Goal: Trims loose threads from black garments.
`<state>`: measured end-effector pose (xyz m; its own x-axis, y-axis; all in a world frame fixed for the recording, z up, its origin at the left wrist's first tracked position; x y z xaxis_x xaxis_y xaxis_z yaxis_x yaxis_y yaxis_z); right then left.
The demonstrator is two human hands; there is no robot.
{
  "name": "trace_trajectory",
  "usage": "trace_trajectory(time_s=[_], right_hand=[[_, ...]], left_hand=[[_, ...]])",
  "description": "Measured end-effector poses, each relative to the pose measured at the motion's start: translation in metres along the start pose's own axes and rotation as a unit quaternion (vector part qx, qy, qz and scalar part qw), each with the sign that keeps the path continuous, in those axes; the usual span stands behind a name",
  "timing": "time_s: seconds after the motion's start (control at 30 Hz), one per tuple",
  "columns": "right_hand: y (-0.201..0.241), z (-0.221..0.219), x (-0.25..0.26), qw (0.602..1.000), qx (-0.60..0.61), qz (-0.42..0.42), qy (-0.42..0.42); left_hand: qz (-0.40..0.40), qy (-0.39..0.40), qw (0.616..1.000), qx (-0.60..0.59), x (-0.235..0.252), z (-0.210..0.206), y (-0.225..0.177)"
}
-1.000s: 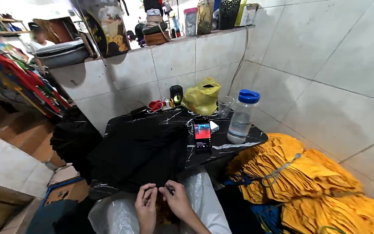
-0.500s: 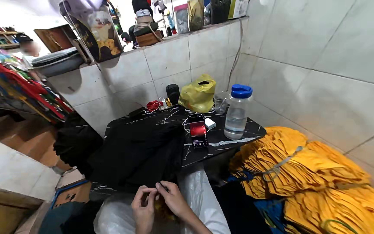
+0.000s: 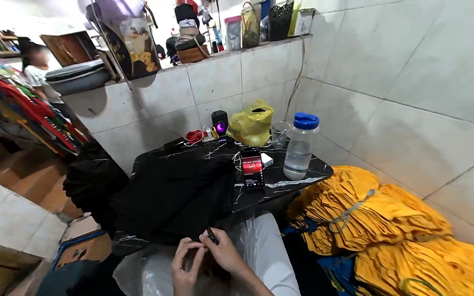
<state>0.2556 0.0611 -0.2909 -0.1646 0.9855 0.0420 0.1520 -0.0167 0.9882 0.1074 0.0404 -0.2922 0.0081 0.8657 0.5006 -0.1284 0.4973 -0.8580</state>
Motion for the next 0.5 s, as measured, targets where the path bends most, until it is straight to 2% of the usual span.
trace_trajectory(time_s=[0.1,0.2,0.3,0.4,0.5], right_hand=[[-0.001,-0.004,0.001,0.997,-0.069,0.014,0.010],[0.001,-0.004,-0.002,0.980,-0.198,-0.023,-0.021],[0.013,-0.005,-0.004,0.954,-0.286,-0.065,-0.052],[0.015,-0.008,-0.003,0.957,-0.279,-0.060,-0.048],[0.008,-0.008,-0.005,0.967,-0.244,-0.025,-0.065]], left_hand=[[0.089,-0.077,0.992,-0.042,0.009,0.001,-0.005],[0.091,-0.125,0.988,-0.031,0.013,-0.001,-0.003],[0.092,-0.120,0.988,-0.033,0.011,-0.005,-0.006],[0.105,-0.116,0.986,-0.051,0.006,-0.005,-0.003],[0.082,-0.117,0.988,-0.052,0.004,-0.002,-0.001]])
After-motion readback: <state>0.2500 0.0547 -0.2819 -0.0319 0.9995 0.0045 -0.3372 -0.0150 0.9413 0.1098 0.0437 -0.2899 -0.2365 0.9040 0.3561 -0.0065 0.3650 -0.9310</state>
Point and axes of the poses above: each hand's wrist, its own x-axis towards the middle knuckle, its own z-axis out of the back of the hand, y = z × x, the point moved 3 cm from there along x, towards the middle knuckle, and after that the axes turned 3 degrees about x, right-handed, at the moved point
